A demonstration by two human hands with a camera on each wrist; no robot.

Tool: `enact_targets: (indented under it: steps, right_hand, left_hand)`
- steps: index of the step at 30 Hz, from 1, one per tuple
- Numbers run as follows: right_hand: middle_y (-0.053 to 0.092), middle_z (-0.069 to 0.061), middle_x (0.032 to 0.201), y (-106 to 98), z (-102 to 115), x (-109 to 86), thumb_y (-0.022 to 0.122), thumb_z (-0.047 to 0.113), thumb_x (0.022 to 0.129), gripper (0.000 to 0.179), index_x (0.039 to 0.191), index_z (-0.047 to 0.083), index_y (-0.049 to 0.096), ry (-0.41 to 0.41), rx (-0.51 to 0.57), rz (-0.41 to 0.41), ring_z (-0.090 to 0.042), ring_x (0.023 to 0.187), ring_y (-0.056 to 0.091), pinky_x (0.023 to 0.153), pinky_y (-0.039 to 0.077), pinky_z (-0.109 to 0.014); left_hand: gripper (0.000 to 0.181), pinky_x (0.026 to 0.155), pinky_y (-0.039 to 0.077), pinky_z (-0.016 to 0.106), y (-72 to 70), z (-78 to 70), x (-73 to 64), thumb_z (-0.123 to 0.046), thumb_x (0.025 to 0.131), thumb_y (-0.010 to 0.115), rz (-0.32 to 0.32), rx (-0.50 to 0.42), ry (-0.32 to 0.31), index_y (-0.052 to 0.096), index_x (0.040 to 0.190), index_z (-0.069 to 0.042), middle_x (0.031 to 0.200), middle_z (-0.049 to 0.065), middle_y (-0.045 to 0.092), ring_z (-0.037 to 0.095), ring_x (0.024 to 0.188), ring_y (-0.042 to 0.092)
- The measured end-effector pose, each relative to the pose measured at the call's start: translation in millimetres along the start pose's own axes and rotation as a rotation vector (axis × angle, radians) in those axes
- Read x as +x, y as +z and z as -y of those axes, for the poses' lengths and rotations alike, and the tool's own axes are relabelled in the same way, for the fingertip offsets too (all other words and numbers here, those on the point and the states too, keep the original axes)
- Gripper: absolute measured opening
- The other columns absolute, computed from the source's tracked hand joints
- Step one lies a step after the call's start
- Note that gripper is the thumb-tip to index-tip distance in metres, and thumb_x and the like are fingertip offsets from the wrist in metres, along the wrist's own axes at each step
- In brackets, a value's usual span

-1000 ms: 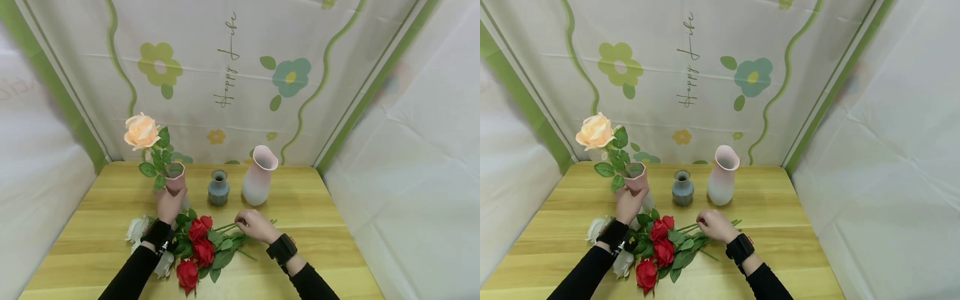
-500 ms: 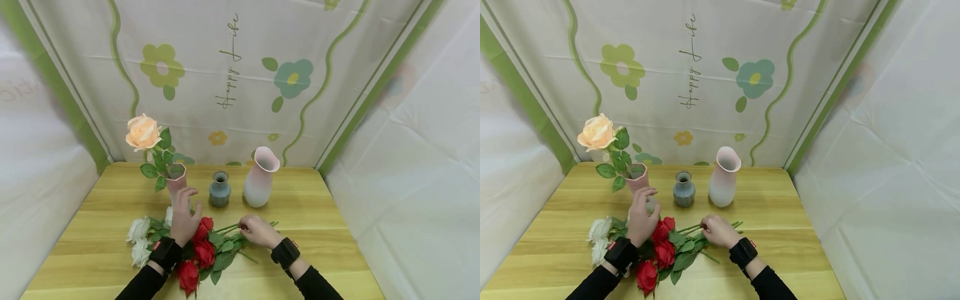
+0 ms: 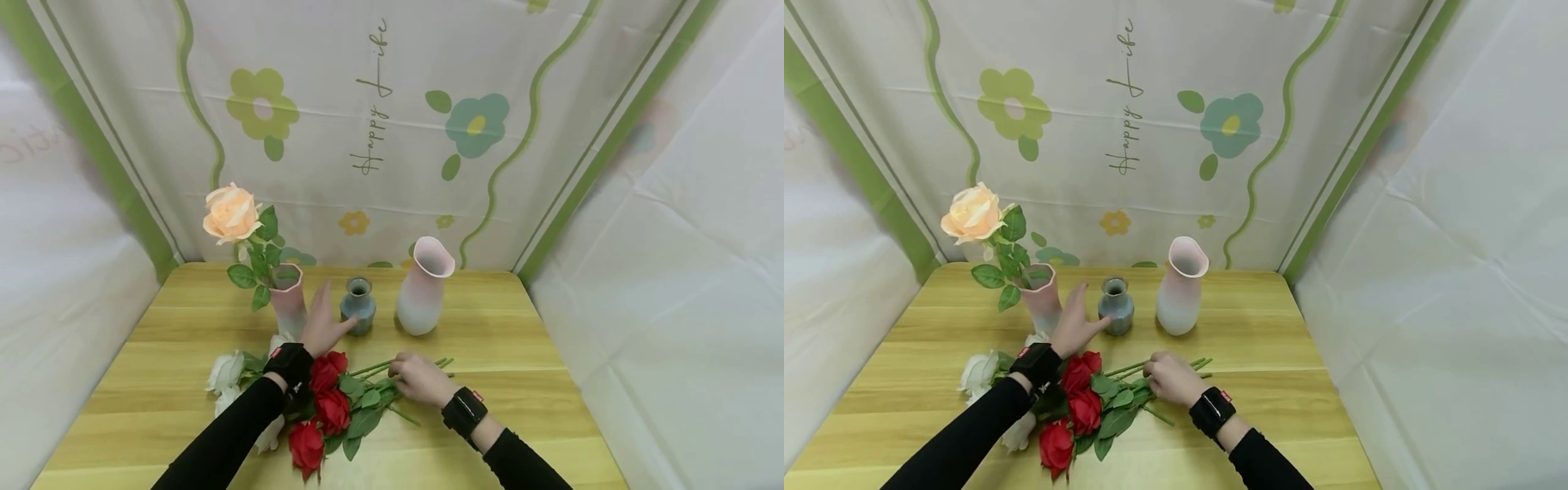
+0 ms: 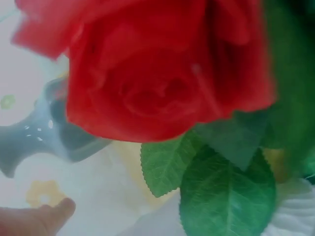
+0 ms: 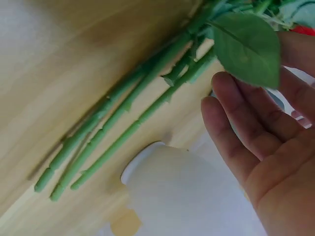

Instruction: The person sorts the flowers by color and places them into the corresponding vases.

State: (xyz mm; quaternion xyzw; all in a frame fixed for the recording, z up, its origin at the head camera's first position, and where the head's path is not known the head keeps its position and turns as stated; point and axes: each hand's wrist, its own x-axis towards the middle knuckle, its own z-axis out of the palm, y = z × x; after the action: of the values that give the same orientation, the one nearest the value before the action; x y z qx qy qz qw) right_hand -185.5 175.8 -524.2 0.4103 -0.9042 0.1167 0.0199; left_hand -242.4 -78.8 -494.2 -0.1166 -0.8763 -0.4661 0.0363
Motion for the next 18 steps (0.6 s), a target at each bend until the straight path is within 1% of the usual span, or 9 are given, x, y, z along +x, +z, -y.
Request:
enact_targets:
  steps: [4, 7, 11, 16, 18]
  right_hand:
    - [0.061, 0.003, 0.088, 4.4, 1.6, -0.9, 0.075, 0.006, 0.082, 0.014, 0.094, 0.012, 0.073, -0.006, -0.056, 0.011, -0.009, 0.08, 0.058, 0.067, 0.05, -0.022]
    - [0.06, 0.004, 0.089, 8.0, 1.9, -1.5, 0.076, 0.008, 0.083, 0.013, 0.094, 0.013, 0.072, 0.004, -0.084, 0.03, -0.008, 0.081, 0.058, 0.069, 0.05, -0.022]
    - [0.06, 0.005, 0.089, 10.0, 3.8, -2.5, 0.076, 0.009, 0.084, 0.012, 0.094, 0.014, 0.072, 0.008, -0.099, 0.037, -0.008, 0.081, 0.058, 0.069, 0.05, -0.022]
    - [0.06, 0.005, 0.087, 11.0, 4.9, -3.0, 0.075, 0.008, 0.084, 0.012, 0.093, 0.015, 0.072, 0.006, -0.105, 0.033, -0.007, 0.079, 0.057, 0.068, 0.05, -0.02]
    - [0.059, 0.006, 0.087, 11.3, 5.2, -3.1, 0.075, 0.007, 0.084, 0.012, 0.092, 0.015, 0.072, 0.008, -0.108, 0.039, -0.006, 0.079, 0.057, 0.067, 0.049, -0.018]
  left_hand:
    - [0.1, 0.115, 0.018, 0.05, 7.8, 2.0, 10.5, -0.033, 0.092, 0.071, 0.049, -0.026, -0.031, 0.001, 0.157, -0.004, 0.16, 0.023, 0.007, 0.038, 0.146, 0.006]
    - [0.104, 0.114, 0.021, 0.05, 11.6, 2.6, 16.0, -0.035, 0.09, 0.073, 0.056, -0.045, -0.059, -0.001, 0.158, -0.007, 0.16, 0.022, 0.009, 0.038, 0.146, 0.008]
    - [0.105, 0.114, 0.022, 0.051, 14.4, 4.5, 21.2, -0.035, 0.09, 0.074, 0.062, -0.062, -0.071, -0.001, 0.157, -0.005, 0.159, 0.023, 0.013, 0.039, 0.145, 0.013]
    - [0.101, 0.114, 0.022, 0.052, 19.0, 10.7, 27.4, -0.033, 0.091, 0.073, 0.064, -0.119, -0.062, 0.002, 0.157, -0.003, 0.157, 0.025, 0.017, 0.04, 0.143, 0.018]
    - [0.098, 0.113, 0.024, 0.051, 22.6, 14.5, 31.2, -0.033, 0.091, 0.073, 0.063, -0.12, -0.037, 0.007, 0.156, -0.001, 0.156, 0.026, 0.021, 0.041, 0.142, 0.021]
